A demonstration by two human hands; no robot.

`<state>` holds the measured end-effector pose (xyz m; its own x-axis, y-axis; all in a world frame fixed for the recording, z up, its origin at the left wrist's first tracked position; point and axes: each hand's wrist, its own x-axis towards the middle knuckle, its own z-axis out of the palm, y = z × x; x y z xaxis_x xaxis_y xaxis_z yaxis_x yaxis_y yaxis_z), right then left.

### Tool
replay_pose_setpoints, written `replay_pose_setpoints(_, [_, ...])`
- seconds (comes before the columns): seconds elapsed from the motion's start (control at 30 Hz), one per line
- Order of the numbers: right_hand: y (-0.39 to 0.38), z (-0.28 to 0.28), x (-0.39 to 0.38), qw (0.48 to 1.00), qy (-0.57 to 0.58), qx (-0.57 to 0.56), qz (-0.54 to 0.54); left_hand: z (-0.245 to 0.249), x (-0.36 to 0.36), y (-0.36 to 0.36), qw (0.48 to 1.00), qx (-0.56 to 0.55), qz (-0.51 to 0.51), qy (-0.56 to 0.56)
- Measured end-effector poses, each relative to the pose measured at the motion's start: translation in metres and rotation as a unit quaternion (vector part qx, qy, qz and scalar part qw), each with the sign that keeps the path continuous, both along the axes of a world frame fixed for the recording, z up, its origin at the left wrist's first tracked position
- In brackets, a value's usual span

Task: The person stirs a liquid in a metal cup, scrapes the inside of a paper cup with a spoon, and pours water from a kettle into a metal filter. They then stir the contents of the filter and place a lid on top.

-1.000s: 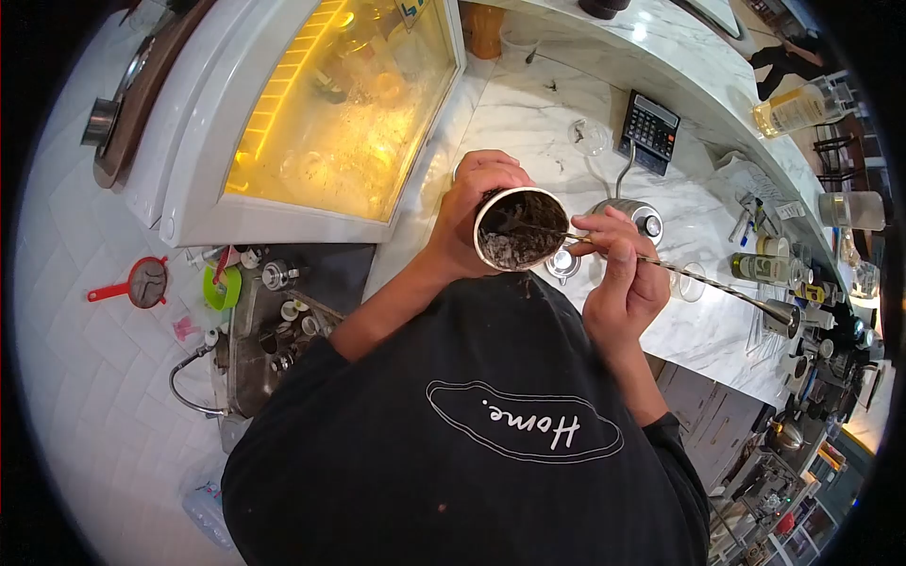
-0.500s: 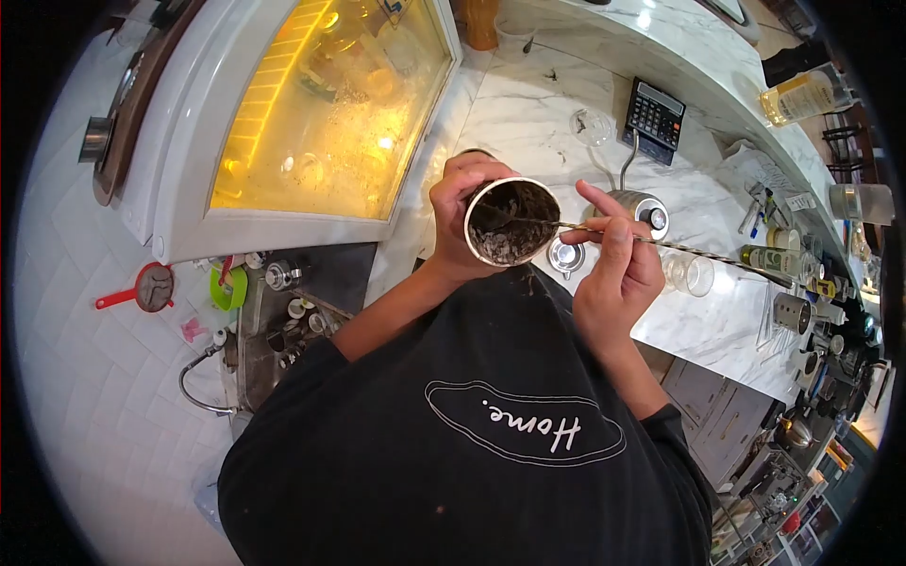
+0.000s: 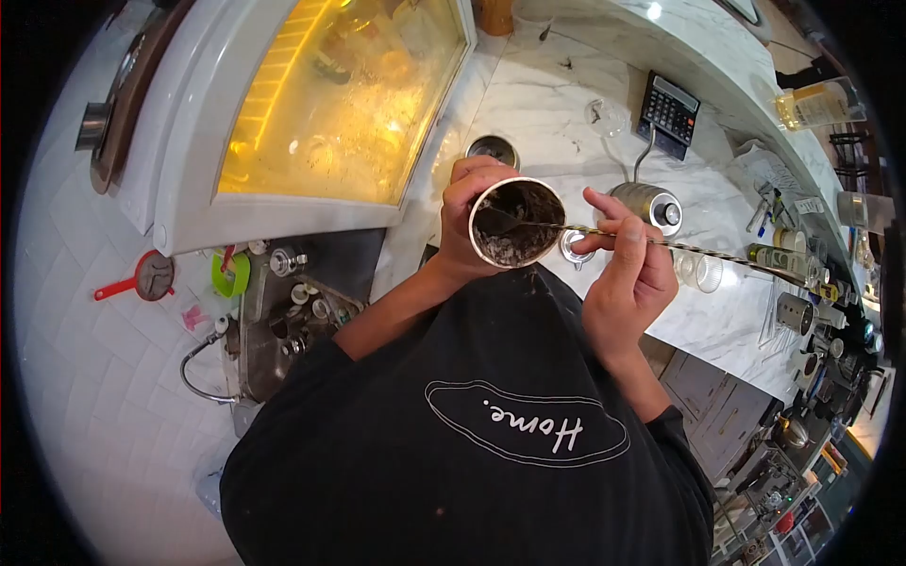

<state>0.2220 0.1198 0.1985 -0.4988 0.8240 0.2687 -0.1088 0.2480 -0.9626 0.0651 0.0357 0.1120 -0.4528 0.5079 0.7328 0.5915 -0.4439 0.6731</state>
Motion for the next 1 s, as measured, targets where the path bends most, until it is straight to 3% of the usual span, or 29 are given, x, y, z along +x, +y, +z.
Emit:
replay_pose_setpoints(0.07, [-0.002,-0.003,0.000,0.999,-0.002,0.033,0.007,-0.007,0.000,-0.008,1.000,0.003,0.015,-0.013])
replay_pose_setpoints(0.23, [-0.013,0.004,-0.007,1.000,-0.003,-0.027,-0.001,-0.009,-0.005,-0.032,0.998,-0.055,0.036,0.017])
replay_pose_setpoints(0.5, [-0.035,0.001,-0.019,0.991,-0.052,0.124,0.019,-0.013,-0.006,-0.053,0.995,-0.052,0.057,0.059])
replay_pose_setpoints(0.63, [-0.040,-0.006,-0.016,0.989,-0.033,0.135,0.058,-0.017,-0.003,-0.056,0.997,-0.019,0.062,0.038])
replay_pose_setpoints(0.87, [-0.043,0.004,-0.008,0.998,0.022,0.023,0.055,-0.018,-0.007,-0.065,0.989,-0.045,0.102,0.094])
replay_pose_setpoints(1.0, [-0.038,0.000,-0.007,0.999,0.022,-0.032,0.030,-0.024,-0.003,-0.067,0.993,0.011,0.103,0.049])
